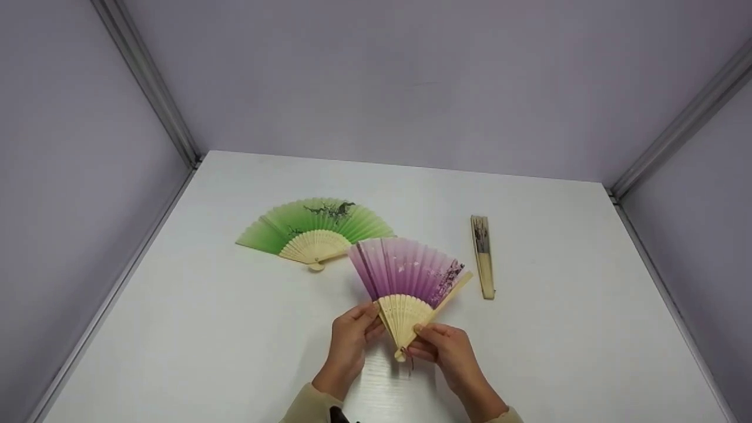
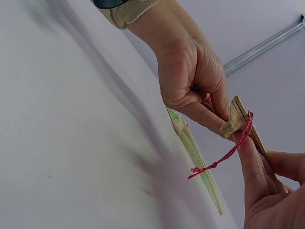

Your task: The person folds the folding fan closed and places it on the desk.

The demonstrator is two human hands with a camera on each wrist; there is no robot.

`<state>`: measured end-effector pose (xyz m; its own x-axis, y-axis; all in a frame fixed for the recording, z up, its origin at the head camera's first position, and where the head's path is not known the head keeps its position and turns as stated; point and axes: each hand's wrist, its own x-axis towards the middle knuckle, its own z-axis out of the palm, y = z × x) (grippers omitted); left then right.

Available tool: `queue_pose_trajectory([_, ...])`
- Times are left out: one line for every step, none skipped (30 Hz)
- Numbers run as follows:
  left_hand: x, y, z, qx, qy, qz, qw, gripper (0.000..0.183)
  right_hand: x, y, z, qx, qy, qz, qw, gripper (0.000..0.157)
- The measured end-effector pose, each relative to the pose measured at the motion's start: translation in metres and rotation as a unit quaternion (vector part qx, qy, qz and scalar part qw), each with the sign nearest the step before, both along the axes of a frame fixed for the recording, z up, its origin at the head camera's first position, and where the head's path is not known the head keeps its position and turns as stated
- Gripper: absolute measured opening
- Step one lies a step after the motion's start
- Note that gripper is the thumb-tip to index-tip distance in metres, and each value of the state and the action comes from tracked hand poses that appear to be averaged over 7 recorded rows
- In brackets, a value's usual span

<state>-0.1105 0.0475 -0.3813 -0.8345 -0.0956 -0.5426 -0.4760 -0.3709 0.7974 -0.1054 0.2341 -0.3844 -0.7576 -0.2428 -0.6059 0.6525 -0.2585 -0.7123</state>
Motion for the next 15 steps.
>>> queue_pose_trajectory([-0.0002, 0.0002, -0.0002, -0.001, 0.0, -0.002, 1.0, 0.032, 0.0001, 0.0002, 0.0003, 0.0, 0.001, 0.001, 1.0, 0.018])
queue_pose_trajectory([-0.0005, 0.0005, -0.0003, -0.001, -0.001, -0.004, 1.0, 0.033, 0.0001, 0.0004, 0.0008, 0.0, 0.001, 0.002, 1.0, 0.018])
queue_pose_trajectory([-0.0004, 0.0007, -0.0003, -0.003, 0.001, -0.008, 1.0, 0.034, 0.0002, 0.0005, 0.0013, 0.0, 0.0, 0.003, 1.0, 0.018])
queue_pose_trajectory([-0.0004, 0.0007, -0.0001, -0.002, 0.002, -0.01, 1.0, 0.034, 0.0003, 0.0003, 0.0018, 0.0, 0.0, 0.005, 1.0, 0.018])
queue_pose_trajectory([-0.0003, 0.0008, 0.0, -0.002, 0.001, -0.013, 0.9999, 0.035, 0.0003, 0.0001, 0.0022, 0.001, 0.0, 0.007, 1.0, 0.019])
queue_pose_trajectory([-0.0002, 0.0008, 0.0001, 0.0, 0.001, -0.015, 0.9999, 0.037, 0.0004, 0.0, 0.0026, 0.0, 0.001, 0.01, 1.0, 0.019])
queue_pose_trajectory([0.0001, 0.0007, -0.0002, -0.001, 0.001, -0.02, 0.9998, 0.038, 0.0006, -0.0002, 0.0033, 0.001, 0.002, 0.011, 1.0, 0.019])
queue_pose_trajectory([0.0005, 0.0006, -0.0003, -0.002, 0.001, -0.023, 0.9997, 0.039, 0.0006, -0.0005, 0.0037, 0.003, 0.003, 0.013, 1.0, 0.019])
queue_pose_trajectory([0.0008, 0.0006, -0.0003, -0.001, 0.0, -0.026, 0.9997, 0.039, 0.0006, -0.0008, 0.004, 0.004, 0.004, 0.014, 1.0, 0.019])
queue_pose_trajectory([0.001, 0.0007, -0.0001, 0.0, -0.003, -0.026, 0.9997, 0.038, 0.0007, -0.0009, 0.0042, 0.005, 0.007, 0.015, 1.0, 0.02])
queue_pose_trajectory([0.0013, 0.0008, -0.0001, 0.0, -0.004, -0.026, 0.9997, 0.038, 0.0008, -0.0007, 0.004, 0.007, 0.009, 0.016, 1.0, 0.02])
queue_pose_trajectory([0.0017, 0.001, -0.0003, 0.002, -0.004, -0.025, 0.9997, 0.037, 0.0009, -0.0006, 0.004, 0.008, 0.011, 0.016, 1.0, 0.021])
queue_pose_trajectory([0.002, 0.0013, -0.0006, 0.003, -0.004, -0.024, 0.9997, 0.036, 0.0011, -0.0005, 0.0039, 0.01, 0.013, 0.016, 1.0, 0.021])
queue_pose_trajectory([0.0022, 0.0017, -0.0007, 0.005, -0.005, -0.021, 0.9998, 0.035, 0.0009, -0.0004, 0.0037, 0.012, 0.013, 0.016, 1.0, 0.021])
queue_pose_trajectory([0.0023, 0.0021, -0.0009, 0.008, -0.006, -0.017, 0.9998, 0.033, 0.0009, -0.0002, 0.0034, 0.011, 0.013, 0.017, 1.0, 0.022])
